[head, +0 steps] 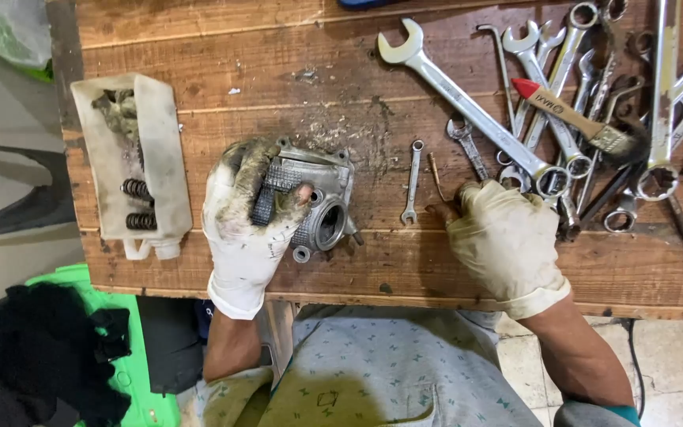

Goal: The person holds a metallic mechanical component on a wooden workbench and scrubs its surface with a brush. They rotate the part to clean different sides and crevices while wearing white gloves. Various tools and springs are visible on the table.

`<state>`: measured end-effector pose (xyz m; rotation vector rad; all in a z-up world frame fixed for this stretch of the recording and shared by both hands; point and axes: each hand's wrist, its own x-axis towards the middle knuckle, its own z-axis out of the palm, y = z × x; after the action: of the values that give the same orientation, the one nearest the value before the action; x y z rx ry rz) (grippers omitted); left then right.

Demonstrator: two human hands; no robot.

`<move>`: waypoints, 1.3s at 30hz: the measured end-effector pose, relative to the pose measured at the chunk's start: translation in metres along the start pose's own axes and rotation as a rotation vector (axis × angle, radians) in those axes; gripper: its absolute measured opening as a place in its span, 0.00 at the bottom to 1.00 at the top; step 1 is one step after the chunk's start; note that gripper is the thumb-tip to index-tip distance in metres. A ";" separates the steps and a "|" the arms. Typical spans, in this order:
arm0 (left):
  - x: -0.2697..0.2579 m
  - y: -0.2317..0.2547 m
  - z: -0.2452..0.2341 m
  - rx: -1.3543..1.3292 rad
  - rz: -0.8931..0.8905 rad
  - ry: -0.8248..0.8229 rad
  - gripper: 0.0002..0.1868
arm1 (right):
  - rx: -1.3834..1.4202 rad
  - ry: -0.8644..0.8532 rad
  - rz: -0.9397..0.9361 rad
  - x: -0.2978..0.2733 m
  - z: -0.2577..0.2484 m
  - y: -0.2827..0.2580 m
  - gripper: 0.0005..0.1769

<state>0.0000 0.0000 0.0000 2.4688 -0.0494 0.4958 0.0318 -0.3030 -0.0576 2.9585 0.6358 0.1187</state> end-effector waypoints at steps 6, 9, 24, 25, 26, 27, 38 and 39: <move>0.001 -0.002 0.003 0.074 -0.010 -0.014 0.29 | 0.284 0.040 0.007 0.016 -0.014 0.034 0.25; -0.004 -0.007 0.005 0.074 -0.048 -0.023 0.30 | 0.309 0.123 0.040 0.028 -0.014 0.061 0.18; -0.002 -0.045 -0.032 -0.366 0.127 -0.441 0.55 | 0.138 0.085 -0.035 0.042 0.022 0.121 0.23; -0.003 -0.047 -0.031 -0.366 0.126 -0.441 0.55 | 0.138 0.085 -0.035 0.043 0.005 0.112 0.23; -0.004 -0.050 -0.031 -0.474 0.110 -0.436 0.53 | 0.357 0.114 -0.016 0.043 -0.011 0.102 0.13; -0.006 -0.053 -0.030 -0.583 0.091 -0.428 0.50 | 0.574 0.142 0.001 0.044 -0.028 0.092 0.04; -0.014 -0.058 -0.001 -0.508 0.176 -0.103 0.38 | 1.454 0.022 -0.235 0.018 -0.049 0.023 0.06; -0.014 -0.055 -0.002 -0.467 0.174 -0.095 0.37 | 1.468 -0.159 -0.285 0.021 -0.048 0.016 0.04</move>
<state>-0.0049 0.0449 -0.0351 2.0346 -0.3782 0.3864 0.0530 -0.3045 -0.0072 3.9517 1.6416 -1.0294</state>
